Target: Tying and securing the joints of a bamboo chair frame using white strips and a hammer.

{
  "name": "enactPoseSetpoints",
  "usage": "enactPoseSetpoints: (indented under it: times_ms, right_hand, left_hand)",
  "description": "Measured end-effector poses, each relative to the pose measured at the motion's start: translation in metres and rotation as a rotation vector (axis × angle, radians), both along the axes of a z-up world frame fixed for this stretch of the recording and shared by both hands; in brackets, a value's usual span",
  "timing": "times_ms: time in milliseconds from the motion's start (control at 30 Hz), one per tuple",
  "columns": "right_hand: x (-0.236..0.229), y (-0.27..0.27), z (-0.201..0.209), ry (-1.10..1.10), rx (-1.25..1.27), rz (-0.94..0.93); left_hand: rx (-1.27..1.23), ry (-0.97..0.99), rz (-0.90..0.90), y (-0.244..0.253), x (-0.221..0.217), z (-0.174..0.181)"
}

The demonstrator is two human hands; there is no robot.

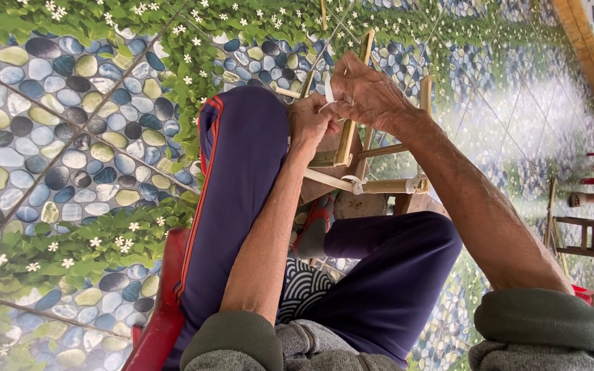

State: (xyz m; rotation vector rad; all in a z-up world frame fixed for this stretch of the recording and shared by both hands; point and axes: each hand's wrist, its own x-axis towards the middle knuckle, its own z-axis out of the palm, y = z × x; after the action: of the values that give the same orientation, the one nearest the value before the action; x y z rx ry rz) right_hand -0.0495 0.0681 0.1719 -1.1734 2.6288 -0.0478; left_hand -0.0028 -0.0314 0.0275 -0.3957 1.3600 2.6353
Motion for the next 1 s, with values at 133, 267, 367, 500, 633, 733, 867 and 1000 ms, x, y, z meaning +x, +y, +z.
enactPoseSetpoints:
  times_ms: [133, 267, 367, 500, 633, 733, 867, 1000]
  right_hand:
    - [0.005, -0.006, 0.003, -0.016, 0.007, 0.123]
    - [0.003, -0.008, 0.006, -0.078, 0.235, 0.074]
    - [-0.004, -0.001, -0.004, -0.204, 0.188, -0.154]
    - [-0.002, -0.001, -0.005, -0.283, -0.034, -0.305]
    - [-0.013, 0.010, -0.020, -0.240, -0.058, -0.330]
    - [-0.011, 0.002, -0.016, -0.218, -0.063, -0.377]
    - [-0.015, 0.006, -0.018, -0.180, -0.052, -0.334]
    - [-0.014, 0.016, -0.023, -0.090, -0.216, -0.011]
  left_hand:
    - [0.032, -0.012, -0.141, -0.011, -0.001, 0.002]
    - [0.026, -0.020, -0.283, -0.012, 0.000, -0.004]
    - [0.114, -0.036, -0.234, -0.018, 0.005, 0.011]
    - [0.172, -0.046, -0.027, 0.011, -0.004, -0.019]
    - [0.141, -0.026, 0.102, 0.019, -0.009, -0.017]
    - [0.081, 0.015, 0.185, 0.008, -0.002, 0.004]
    - [-0.023, 0.100, 0.215, 0.002, 0.003, 0.016]
    - [-0.046, 0.131, 0.207, 0.009, -0.001, 0.001]
